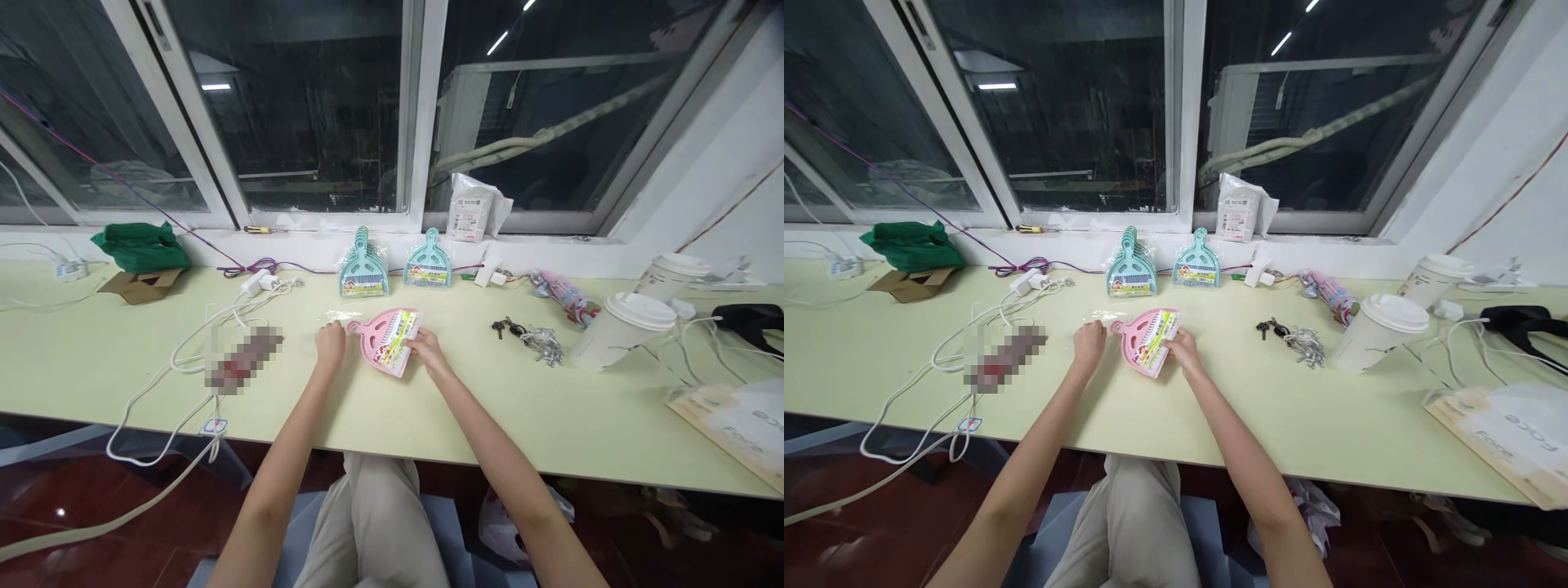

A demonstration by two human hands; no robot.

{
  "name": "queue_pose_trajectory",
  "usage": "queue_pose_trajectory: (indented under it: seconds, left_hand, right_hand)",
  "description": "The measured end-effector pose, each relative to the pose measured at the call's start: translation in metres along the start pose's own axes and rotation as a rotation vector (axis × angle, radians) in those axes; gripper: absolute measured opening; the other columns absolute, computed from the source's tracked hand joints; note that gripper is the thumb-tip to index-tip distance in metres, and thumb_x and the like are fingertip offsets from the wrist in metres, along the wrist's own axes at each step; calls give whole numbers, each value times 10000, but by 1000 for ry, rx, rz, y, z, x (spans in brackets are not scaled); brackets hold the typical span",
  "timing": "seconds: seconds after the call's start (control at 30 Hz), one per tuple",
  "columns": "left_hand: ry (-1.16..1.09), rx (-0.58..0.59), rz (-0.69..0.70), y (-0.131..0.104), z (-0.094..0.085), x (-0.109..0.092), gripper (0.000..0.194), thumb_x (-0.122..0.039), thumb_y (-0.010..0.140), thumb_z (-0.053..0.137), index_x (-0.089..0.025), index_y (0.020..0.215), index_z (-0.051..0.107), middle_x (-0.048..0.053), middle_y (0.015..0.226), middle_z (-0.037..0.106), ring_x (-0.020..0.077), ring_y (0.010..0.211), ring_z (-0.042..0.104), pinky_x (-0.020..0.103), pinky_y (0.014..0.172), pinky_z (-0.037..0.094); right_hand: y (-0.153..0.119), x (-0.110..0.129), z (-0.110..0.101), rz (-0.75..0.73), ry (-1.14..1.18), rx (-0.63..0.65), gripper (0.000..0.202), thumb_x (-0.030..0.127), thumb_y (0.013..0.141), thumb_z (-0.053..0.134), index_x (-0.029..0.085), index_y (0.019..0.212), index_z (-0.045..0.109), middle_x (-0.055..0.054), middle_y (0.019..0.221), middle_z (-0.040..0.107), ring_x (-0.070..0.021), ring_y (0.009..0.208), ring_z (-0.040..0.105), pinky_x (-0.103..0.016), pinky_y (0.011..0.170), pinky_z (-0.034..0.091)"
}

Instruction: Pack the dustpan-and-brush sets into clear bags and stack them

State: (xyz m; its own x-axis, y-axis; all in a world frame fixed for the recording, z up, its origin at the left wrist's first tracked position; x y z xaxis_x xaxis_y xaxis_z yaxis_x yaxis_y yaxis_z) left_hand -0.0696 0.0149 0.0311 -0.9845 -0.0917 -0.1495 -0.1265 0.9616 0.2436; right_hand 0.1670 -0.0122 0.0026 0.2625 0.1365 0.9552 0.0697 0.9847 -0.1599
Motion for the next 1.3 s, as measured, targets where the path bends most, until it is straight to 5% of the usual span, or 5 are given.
queue_pose_trajectory:
  seconds: [0.2, 0.43, 0.7, 1.1, 1.3]
  left_hand:
    - [-81, -70, 184, -8, 2, -37, 286, -57, 843, 410, -115, 1039, 609, 202, 1052, 614, 286, 1024, 583, 342, 743, 495]
    - [-256, -228, 408, -7, -5, -61, 294, -99, 899, 356, -161, 1050, 601, 189, 1334, 495, 289, 1276, 427, 407, 993, 431]
    - [-124, -202, 251, 23, -4, -34, 371, -51, 883, 297, -123, 979, 648, 190, 1092, 599, 307, 1123, 507, 474, 986, 398]
    - [-97, -118, 241, 8, 16, -18, 323, -57, 804, 478, -189, 1082, 573, 132, 1154, 545, 268, 1119, 470, 322, 698, 487]
    - [-185, -75, 478, 10, 30, -16, 316, -22, 770, 486, -190, 962, 674, 133, 1285, 497, 281, 1248, 417, 441, 1019, 414]
  right_hand:
    - [-3, -13, 14, -89, 43, 84, 384, 219, 560, 775, 205, 922, 645, -38, 823, 750, -259, 740, 717, -363, 627, 591]
    - [8, -26, 5, -50, 130, -46, 403, 245, 568, 790, 220, 929, 613, -29, 835, 742, -241, 749, 719, -358, 664, 596]
    - [13, -6, -16, -3, 171, -137, 266, 106, 621, 718, 198, 846, 609, -14, 749, 737, -193, 651, 705, -301, 610, 590]
    - [7, 15, -24, 118, -47, 24, 272, 63, 625, 703, 155, 877, 660, -34, 717, 746, -195, 630, 715, -274, 577, 578]
    - [9, 28, -43, 82, -40, -108, 255, 58, 648, 674, 153, 883, 650, -43, 718, 746, -201, 616, 712, -286, 584, 576]
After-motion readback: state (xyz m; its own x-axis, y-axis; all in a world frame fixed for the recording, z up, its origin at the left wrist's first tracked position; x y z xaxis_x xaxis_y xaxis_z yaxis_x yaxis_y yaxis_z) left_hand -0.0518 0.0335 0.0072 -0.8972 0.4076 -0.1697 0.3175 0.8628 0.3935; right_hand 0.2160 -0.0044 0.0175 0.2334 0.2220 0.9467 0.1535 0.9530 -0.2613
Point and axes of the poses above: each hand's wrist, its own y-axis towards the middle knuckle, its own z-axis out of the palm, x = y × z, the point moved 3 cm from there along y, towards the middle knuckle
